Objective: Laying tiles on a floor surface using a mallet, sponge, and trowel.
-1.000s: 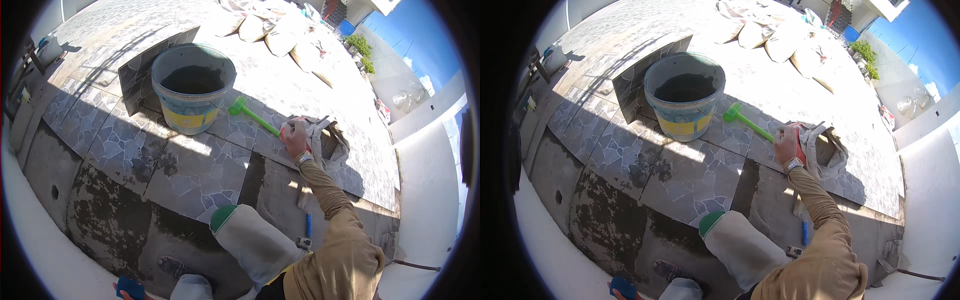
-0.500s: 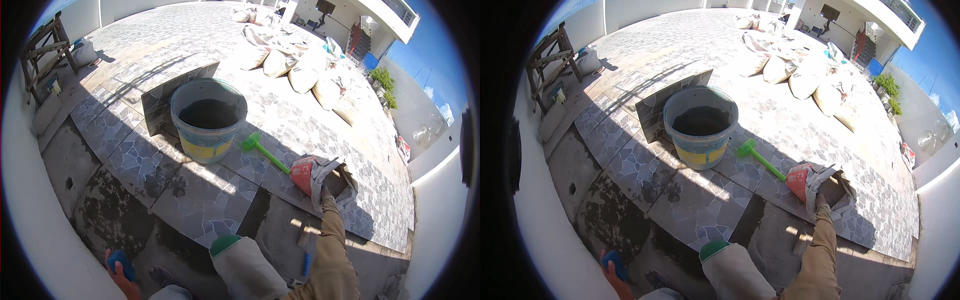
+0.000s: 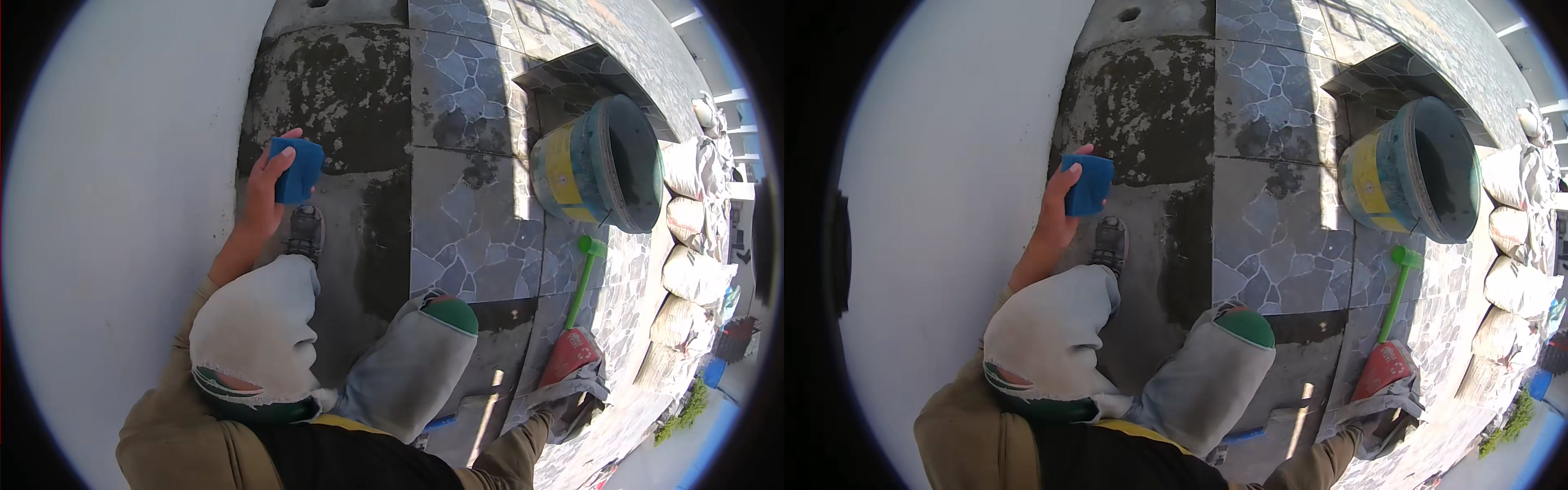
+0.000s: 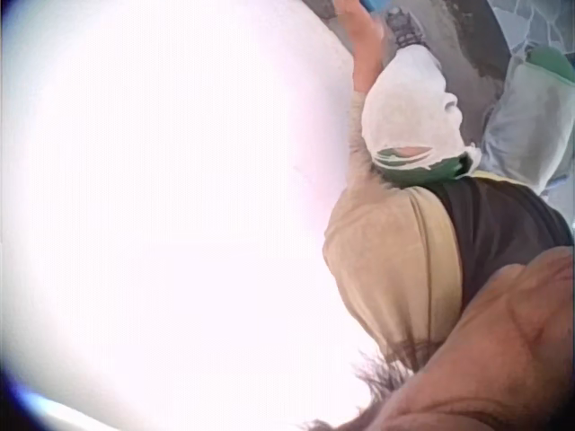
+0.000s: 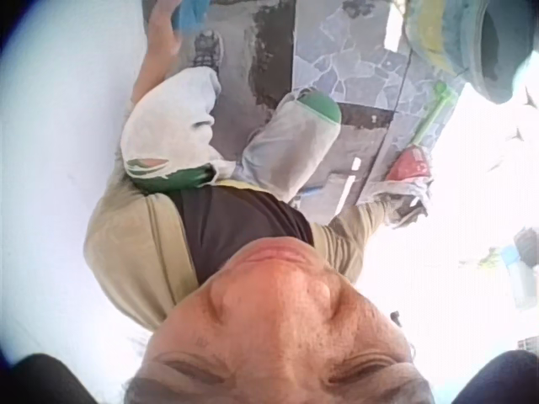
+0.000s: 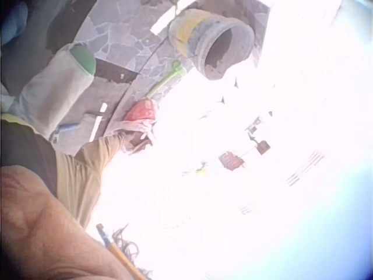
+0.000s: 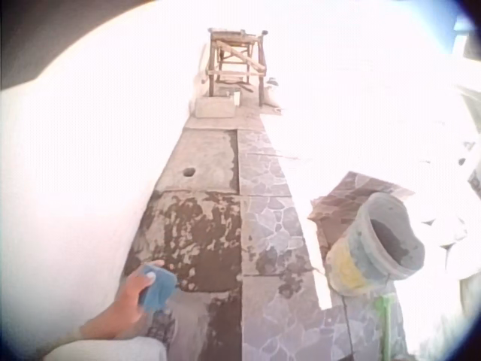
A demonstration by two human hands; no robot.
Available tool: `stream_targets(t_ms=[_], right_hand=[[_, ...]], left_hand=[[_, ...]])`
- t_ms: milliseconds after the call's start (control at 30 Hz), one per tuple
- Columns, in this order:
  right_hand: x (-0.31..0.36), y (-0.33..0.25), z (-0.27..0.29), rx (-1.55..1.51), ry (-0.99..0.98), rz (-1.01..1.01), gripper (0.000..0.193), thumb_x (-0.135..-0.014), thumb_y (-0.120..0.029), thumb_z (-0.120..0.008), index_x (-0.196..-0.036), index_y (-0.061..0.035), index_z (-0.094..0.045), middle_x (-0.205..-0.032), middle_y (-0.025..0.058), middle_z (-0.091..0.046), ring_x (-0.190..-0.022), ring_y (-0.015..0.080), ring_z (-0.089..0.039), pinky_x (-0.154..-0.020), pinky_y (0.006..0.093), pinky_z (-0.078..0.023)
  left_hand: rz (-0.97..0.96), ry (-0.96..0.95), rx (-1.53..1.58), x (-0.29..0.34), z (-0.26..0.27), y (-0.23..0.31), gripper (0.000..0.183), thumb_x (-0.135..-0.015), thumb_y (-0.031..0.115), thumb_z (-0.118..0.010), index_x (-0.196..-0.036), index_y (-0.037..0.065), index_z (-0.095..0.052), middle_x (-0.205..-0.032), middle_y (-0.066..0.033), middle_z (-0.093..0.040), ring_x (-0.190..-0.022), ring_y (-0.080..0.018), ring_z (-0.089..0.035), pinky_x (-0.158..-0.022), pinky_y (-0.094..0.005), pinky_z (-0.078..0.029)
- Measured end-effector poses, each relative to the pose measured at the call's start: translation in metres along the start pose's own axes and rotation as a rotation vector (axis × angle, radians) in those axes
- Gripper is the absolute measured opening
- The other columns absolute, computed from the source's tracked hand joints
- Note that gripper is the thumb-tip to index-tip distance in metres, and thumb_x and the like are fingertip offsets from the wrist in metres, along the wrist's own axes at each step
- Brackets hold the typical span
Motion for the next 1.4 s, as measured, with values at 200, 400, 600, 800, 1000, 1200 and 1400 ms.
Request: stream_targets(t_ms=[200, 400, 600, 800, 1000, 1200, 1400], right_hand=[[0.001, -0.044, 0.012, -0.343, -0.134, 0.032, 0.034, -0.101, -0.029, -0.049, -0.084, -0.0054, -0.066, -0.08, 0.0133, -0.069, -0.06, 0.0244, -0.062, -0.048, 0.0371, -0.046], [0.075, -0.1, -0.107, -0.583, -0.624, -0.154, 0.044, -0.106, -0.031, -0.044, -0.065, -0.0143, -0.048, -0.056, -0.0014, -0.044, -0.043, 0.0078, -0.039, -0.034, 0.0244, -0.028], [0.264, 0.001, -0.434, 0.14, -1.096, -0.574, 0.028, -0.101, -0.032, -0.054, -0.084, -0.0105, -0.055, -0.068, 0.004, -0.056, -0.053, 0.0146, -0.054, -0.039, 0.0267, -0.04], [0.532, 0.115, -0.677, 0.659, -1.974, -0.541, 0.016, -0.095, -0.015, -0.064, -0.103, -0.0014, -0.065, -0.08, 0.002, -0.064, -0.067, 0.0108, -0.062, -0.053, 0.0278, -0.05], [0.501, 0.124, -0.761, -0.008, -1.178, -0.428, 0.023, -0.099, -0.009, -0.055, -0.116, 0.0034, -0.063, -0.098, 0.0099, -0.068, -0.093, 0.0273, -0.069, -0.088, 0.0474, -0.059], [0.565, 0.158, -0.731, 0.898, -1.883, -0.343, 0.023, -0.1, -0.011, -0.055, -0.115, 0.0048, -0.063, -0.099, 0.0109, -0.067, -0.088, 0.0235, -0.066, -0.074, 0.0384, -0.057], [0.588, 0.132, -0.84, 0.136, -1.476, -0.31, 0.019, -0.099, -0.009, -0.055, -0.111, 0.0031, -0.063, -0.091, 0.0071, -0.064, -0.08, 0.0194, -0.063, -0.072, 0.0344, -0.055]], left_hand=[[0.019, 0.101, 0.111, 0.005, 0.036, 0.0, 0.058, -0.095, 0.04, -0.061, -0.143, 0.01, -0.048, -0.118, -0.0101, -0.063, -0.101, -0.0229, -0.064, -0.077, -0.0385, -0.055], [0.061, 0.124, 0.248, 0.004, 0.059, -0.016, 0.057, -0.096, 0.04, -0.061, -0.144, 0.011, -0.048, -0.12, -0.0105, -0.064, -0.103, -0.0249, -0.065, -0.078, -0.039, -0.055], [0.11, 0.099, 0.361, -0.007, 0.058, -0.03, 0.057, -0.096, 0.041, -0.061, -0.144, 0.014, -0.048, -0.12, -0.0106, -0.064, -0.102, -0.0248, -0.065, -0.078, -0.0393, -0.055], [0.125, 0.054, 0.462, -0.008, 0.051, -0.035, 0.059, -0.095, 0.041, -0.061, -0.145, 0.012, -0.047, -0.122, -0.0128, -0.062, -0.103, -0.026, -0.065, -0.078, -0.0403, -0.056], [0.083, 0.098, 0.534, 0.005, 0.08, -0.028, 0.057, -0.096, 0.041, -0.06, -0.144, 0.012, -0.047, -0.121, -0.013, -0.063, -0.102, -0.0262, -0.065, -0.077, -0.0405, -0.056], [0.136, 0.193, 0.548, 0.015, 0.102, -0.032, 0.056, -0.097, 0.042, -0.059, -0.143, 0.013, -0.048, -0.118, -0.0119, -0.063, -0.102, -0.0262, -0.065, -0.078, -0.0406, -0.055], [0.075, 0.146, 0.561, 0.008, 0.102, -0.021, 0.058, -0.096, 0.042, -0.06, -0.144, 0.013, -0.047, -0.119, -0.0113, -0.062, -0.102, -0.0262, -0.065, -0.078, -0.0407, -0.055]])
Point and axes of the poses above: each hand's wrist, its own x-axis away from the middle knuckle, its own z-axis out of the back of the hand, y = z × x, the point moved 9 cm from there along -x, towards the middle knuckle
